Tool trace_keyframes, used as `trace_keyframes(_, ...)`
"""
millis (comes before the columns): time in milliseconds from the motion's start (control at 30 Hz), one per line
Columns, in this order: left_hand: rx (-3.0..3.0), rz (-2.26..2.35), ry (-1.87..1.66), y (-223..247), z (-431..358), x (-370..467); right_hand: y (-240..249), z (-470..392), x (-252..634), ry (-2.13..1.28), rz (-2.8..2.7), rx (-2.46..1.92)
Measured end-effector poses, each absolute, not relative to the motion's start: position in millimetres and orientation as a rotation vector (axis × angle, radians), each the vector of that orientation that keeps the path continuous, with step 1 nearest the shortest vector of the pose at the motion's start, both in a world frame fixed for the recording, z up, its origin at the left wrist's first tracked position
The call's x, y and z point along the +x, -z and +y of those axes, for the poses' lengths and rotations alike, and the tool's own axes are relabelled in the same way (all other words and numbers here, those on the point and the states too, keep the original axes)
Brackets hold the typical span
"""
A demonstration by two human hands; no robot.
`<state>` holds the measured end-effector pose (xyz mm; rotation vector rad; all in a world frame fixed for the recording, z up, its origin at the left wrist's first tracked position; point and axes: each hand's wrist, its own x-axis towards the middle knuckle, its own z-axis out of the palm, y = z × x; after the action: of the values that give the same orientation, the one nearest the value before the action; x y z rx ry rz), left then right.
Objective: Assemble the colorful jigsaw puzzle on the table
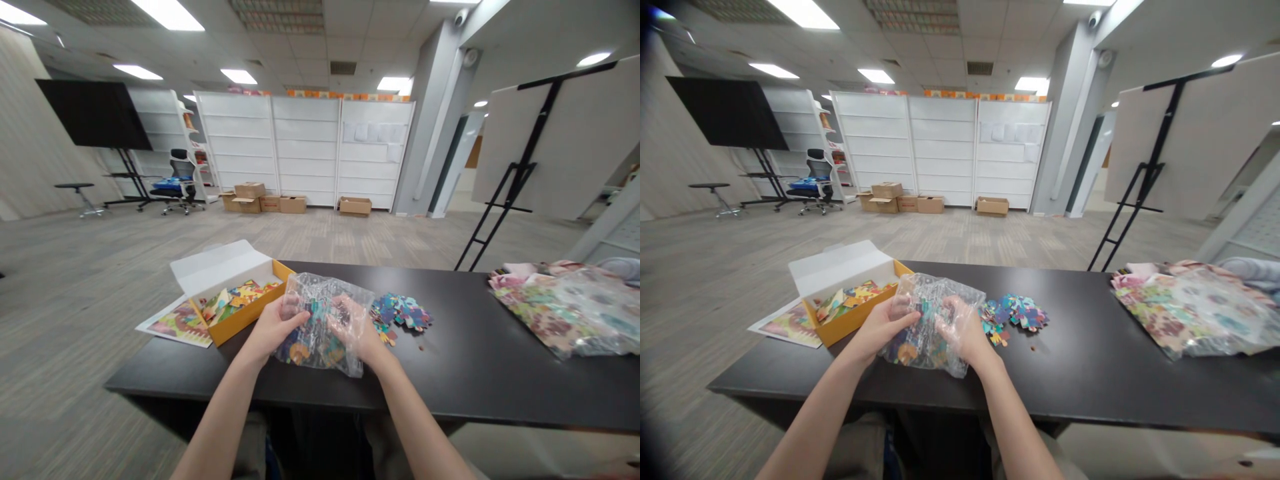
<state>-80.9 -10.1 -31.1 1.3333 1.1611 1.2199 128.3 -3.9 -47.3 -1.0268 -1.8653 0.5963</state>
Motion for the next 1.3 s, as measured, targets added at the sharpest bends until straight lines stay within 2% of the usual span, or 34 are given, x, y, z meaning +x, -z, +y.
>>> trace_keyframes(467,1.308,1.182,-1.377,42.2,-0.9,-74.6,34.8,-9.4,122.7,-0.686,-1.84,-1.0)
trace_keyframes(700,1.249,1.202,-1.486,37.3,1.7,-97.7,14.5,-13.3,182.3,-0.749,-1.848,-1.167)
trace_keyframes(900,1.179,1.149,-1.607,37.1,2.6,-117.4,14.1,-13.6,221.0,-0.565,-1.854,-1.46)
trace_keyframes(1067,1.032,1.043,-1.776,29.9,1.1,-122.4,17.5,-13.7,201.1,-0.5,-2.064,-1.423)
trace_keyframes(1300,0.987,1.062,-1.794,27.5,-0.6,-123.5,19.1,-13.3,180.6,-0.396,-2.147,-1.531)
